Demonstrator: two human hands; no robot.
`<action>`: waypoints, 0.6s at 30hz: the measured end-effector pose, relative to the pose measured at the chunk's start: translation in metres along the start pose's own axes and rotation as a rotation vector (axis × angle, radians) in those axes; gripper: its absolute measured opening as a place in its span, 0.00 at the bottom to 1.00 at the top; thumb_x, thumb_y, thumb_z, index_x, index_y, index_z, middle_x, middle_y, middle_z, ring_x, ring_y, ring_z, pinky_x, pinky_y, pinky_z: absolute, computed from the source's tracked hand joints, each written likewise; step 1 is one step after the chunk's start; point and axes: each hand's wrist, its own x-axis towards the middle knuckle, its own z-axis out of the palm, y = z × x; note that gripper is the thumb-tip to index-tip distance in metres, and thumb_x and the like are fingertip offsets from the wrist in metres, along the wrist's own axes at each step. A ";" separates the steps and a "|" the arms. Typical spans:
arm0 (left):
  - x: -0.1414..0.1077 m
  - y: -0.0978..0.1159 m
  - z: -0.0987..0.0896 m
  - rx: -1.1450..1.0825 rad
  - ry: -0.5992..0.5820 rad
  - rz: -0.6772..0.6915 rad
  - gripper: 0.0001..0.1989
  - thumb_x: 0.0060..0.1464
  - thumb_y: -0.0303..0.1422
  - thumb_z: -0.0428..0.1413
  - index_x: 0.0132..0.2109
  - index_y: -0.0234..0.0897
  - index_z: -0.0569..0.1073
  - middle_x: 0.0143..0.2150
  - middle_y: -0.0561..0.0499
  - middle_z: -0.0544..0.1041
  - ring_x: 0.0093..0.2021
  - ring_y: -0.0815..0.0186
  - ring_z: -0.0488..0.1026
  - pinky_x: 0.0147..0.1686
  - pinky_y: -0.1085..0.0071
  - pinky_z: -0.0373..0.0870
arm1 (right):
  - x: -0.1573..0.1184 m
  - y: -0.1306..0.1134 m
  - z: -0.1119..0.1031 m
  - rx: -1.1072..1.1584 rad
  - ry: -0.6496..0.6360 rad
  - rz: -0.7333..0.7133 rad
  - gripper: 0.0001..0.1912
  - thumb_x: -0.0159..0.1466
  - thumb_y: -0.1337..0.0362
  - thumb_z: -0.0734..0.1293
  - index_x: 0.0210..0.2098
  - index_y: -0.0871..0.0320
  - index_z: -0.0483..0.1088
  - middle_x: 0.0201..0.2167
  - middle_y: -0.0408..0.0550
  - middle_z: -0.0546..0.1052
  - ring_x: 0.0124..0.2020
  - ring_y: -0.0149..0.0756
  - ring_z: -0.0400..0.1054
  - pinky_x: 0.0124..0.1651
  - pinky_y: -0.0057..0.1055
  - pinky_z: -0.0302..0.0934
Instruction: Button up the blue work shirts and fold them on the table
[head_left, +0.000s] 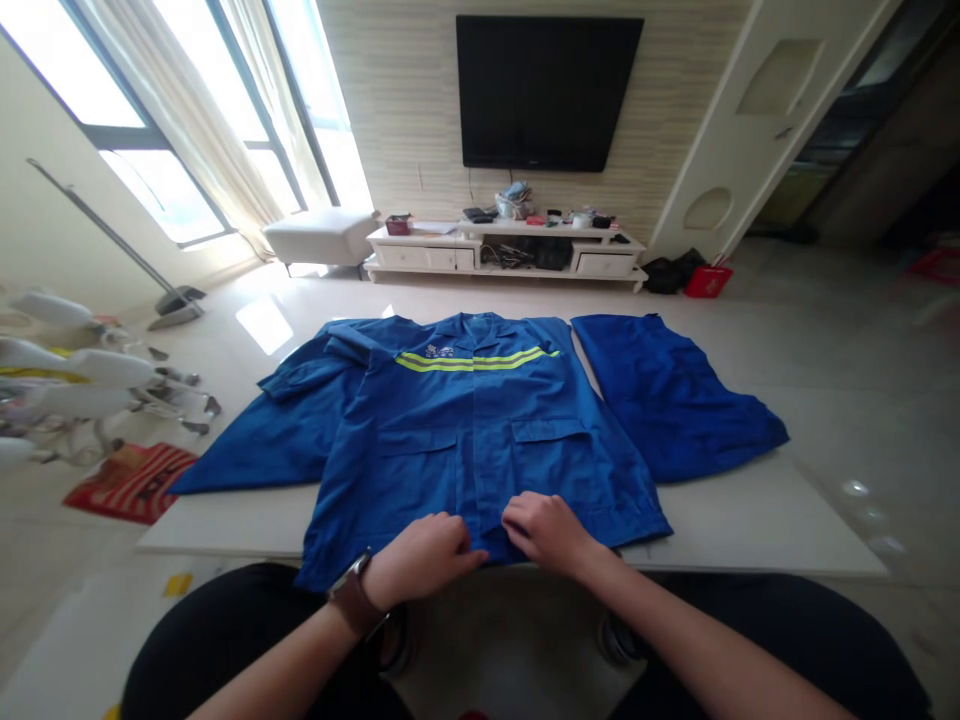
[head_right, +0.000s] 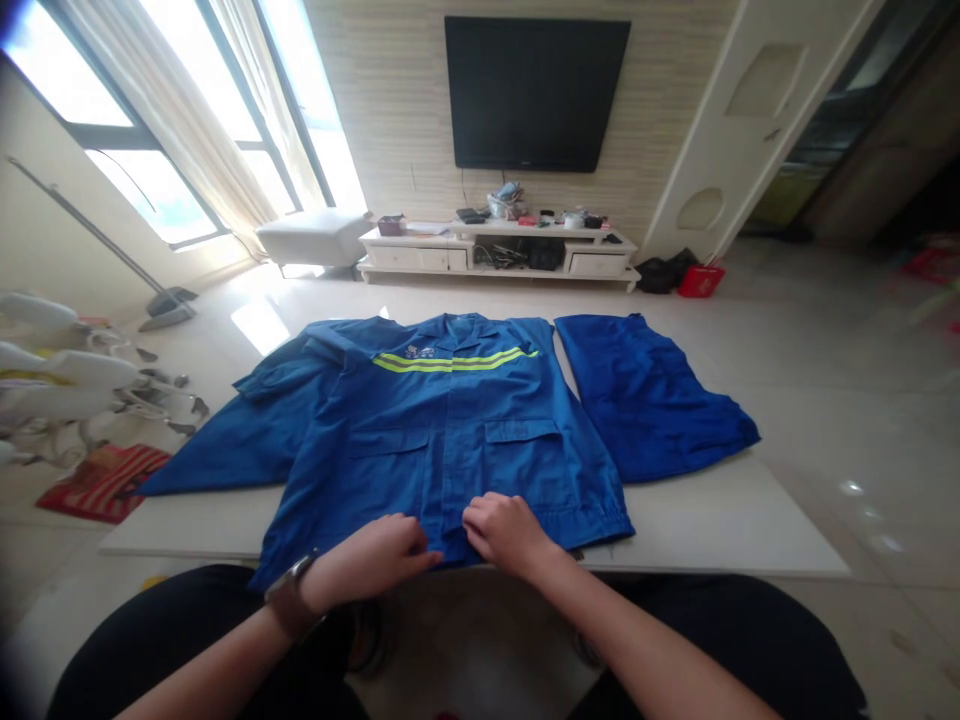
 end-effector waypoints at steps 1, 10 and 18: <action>0.001 0.002 0.001 -0.104 -0.048 -0.033 0.25 0.64 0.50 0.51 0.27 0.38 0.76 0.24 0.46 0.78 0.30 0.58 0.77 0.34 0.68 0.66 | 0.001 0.001 -0.001 0.051 0.056 0.031 0.06 0.69 0.67 0.63 0.36 0.55 0.72 0.36 0.47 0.77 0.39 0.37 0.71 0.39 0.30 0.58; 0.025 0.037 0.043 -1.442 -0.050 -0.200 0.28 0.57 0.55 0.58 0.48 0.33 0.74 0.41 0.45 0.80 0.32 0.64 0.79 0.33 0.70 0.73 | 0.006 -0.002 -0.020 0.397 0.426 0.122 0.07 0.69 0.68 0.60 0.34 0.55 0.65 0.31 0.43 0.71 0.33 0.33 0.68 0.38 0.29 0.58; 0.044 0.035 0.050 -1.543 0.218 -0.182 0.23 0.49 0.49 0.67 0.33 0.29 0.79 0.31 0.45 0.78 0.34 0.65 0.75 0.42 0.70 0.72 | 0.001 -0.006 -0.023 0.393 0.323 0.080 0.04 0.66 0.68 0.64 0.40 0.55 0.70 0.36 0.45 0.75 0.37 0.35 0.72 0.40 0.29 0.61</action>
